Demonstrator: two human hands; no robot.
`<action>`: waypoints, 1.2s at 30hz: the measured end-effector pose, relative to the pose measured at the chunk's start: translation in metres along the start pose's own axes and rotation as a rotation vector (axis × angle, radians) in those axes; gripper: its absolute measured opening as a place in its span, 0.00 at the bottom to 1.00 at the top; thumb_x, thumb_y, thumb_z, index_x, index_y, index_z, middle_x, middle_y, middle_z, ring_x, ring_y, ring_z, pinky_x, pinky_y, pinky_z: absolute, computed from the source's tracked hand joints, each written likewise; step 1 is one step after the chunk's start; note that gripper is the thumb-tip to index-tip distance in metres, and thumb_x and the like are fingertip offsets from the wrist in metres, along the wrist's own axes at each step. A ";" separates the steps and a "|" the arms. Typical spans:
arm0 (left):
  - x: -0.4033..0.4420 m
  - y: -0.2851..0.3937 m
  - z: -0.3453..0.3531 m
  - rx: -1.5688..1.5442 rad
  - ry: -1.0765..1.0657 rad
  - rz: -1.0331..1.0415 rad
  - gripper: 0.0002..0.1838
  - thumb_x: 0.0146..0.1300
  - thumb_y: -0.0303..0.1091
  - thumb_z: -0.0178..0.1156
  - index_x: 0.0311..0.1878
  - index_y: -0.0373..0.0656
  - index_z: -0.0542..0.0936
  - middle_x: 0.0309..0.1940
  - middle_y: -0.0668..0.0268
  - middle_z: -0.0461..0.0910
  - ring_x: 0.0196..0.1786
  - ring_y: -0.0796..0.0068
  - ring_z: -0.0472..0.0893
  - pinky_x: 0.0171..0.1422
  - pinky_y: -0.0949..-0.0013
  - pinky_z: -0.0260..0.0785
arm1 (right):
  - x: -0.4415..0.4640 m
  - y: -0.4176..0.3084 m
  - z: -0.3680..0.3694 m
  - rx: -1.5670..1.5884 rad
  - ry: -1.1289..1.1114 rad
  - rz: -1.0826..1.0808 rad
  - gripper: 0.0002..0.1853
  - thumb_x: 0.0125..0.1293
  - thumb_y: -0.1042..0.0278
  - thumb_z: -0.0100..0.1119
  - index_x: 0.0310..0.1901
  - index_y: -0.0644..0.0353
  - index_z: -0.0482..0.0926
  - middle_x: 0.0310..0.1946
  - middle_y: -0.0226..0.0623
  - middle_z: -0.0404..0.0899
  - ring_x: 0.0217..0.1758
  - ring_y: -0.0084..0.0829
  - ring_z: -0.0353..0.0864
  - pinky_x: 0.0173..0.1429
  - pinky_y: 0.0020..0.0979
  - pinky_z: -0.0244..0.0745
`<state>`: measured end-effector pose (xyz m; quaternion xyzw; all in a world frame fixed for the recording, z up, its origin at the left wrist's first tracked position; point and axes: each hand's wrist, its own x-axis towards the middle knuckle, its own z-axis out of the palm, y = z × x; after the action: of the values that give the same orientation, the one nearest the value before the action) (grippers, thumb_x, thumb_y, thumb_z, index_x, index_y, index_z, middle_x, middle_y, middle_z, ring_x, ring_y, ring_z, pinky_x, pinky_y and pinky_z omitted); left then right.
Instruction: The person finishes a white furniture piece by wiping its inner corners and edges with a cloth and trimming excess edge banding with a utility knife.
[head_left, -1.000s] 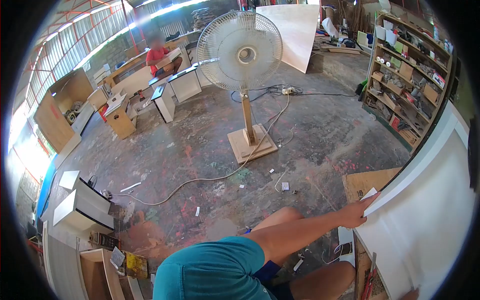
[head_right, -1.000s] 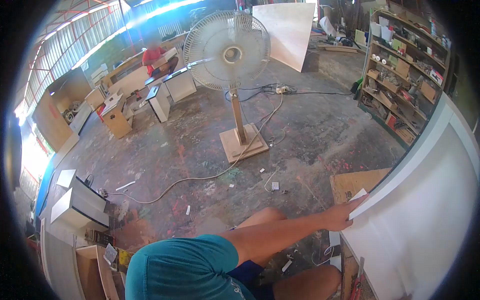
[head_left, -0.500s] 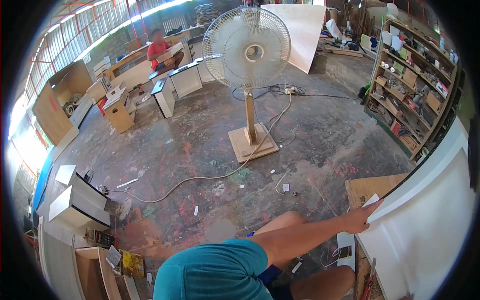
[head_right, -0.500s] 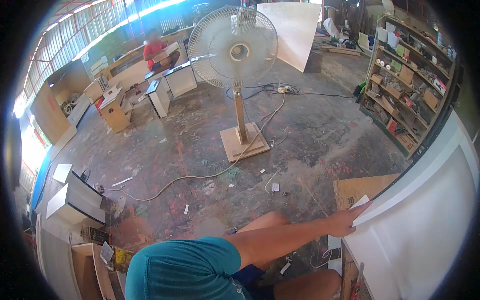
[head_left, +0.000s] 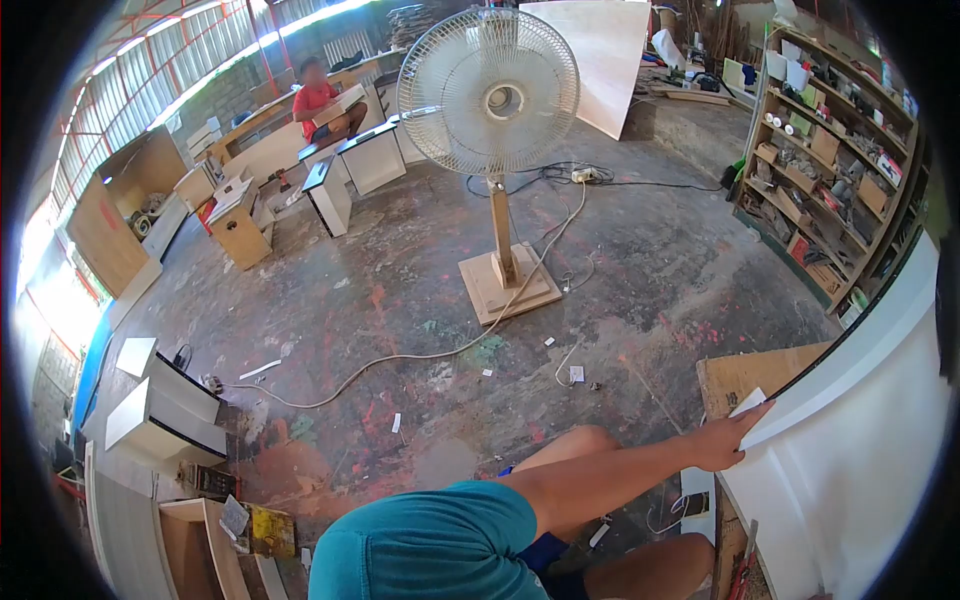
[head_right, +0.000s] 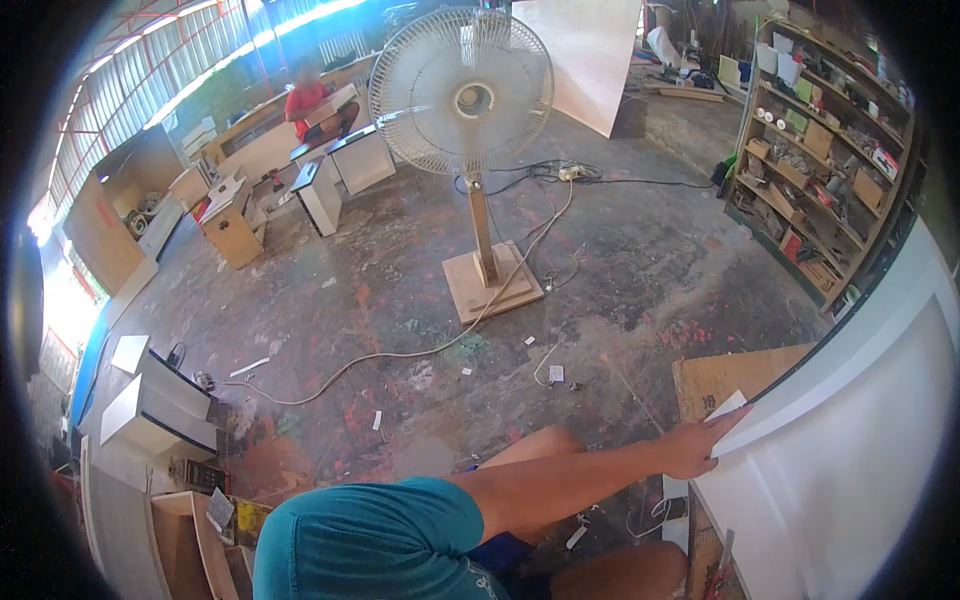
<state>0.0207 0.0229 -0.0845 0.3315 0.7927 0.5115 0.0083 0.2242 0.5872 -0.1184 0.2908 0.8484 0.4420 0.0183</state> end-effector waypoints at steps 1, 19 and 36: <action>0.001 -0.005 0.003 0.017 0.019 0.022 0.57 0.55 0.22 0.59 0.81 0.49 0.33 0.78 0.43 0.53 0.48 0.45 0.82 0.68 0.51 0.67 | -0.001 0.000 0.011 -0.112 0.127 -0.014 0.22 0.71 0.56 0.47 0.52 0.61 0.84 0.52 0.42 0.83 0.54 0.45 0.82 0.55 0.47 0.75; 0.000 0.003 -0.003 -0.006 -0.023 -0.035 0.57 0.56 0.22 0.58 0.82 0.51 0.32 0.78 0.44 0.51 0.50 0.44 0.82 0.68 0.51 0.67 | -0.001 0.001 -0.002 -0.031 -0.033 0.031 0.22 0.71 0.54 0.46 0.55 0.60 0.81 0.48 0.42 0.83 0.51 0.44 0.80 0.54 0.49 0.70; 0.000 -0.001 -0.001 -0.005 0.002 -0.010 0.55 0.57 0.24 0.59 0.82 0.49 0.35 0.78 0.44 0.53 0.52 0.46 0.82 0.67 0.51 0.68 | -0.013 -0.005 0.023 0.142 0.277 0.067 0.14 0.73 0.60 0.48 0.40 0.60 0.81 0.40 0.40 0.83 0.45 0.41 0.83 0.47 0.40 0.79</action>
<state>0.0200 0.0213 -0.0847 0.3270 0.7932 0.5135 0.0110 0.2392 0.5955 -0.1396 0.2558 0.8618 0.4170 -0.1341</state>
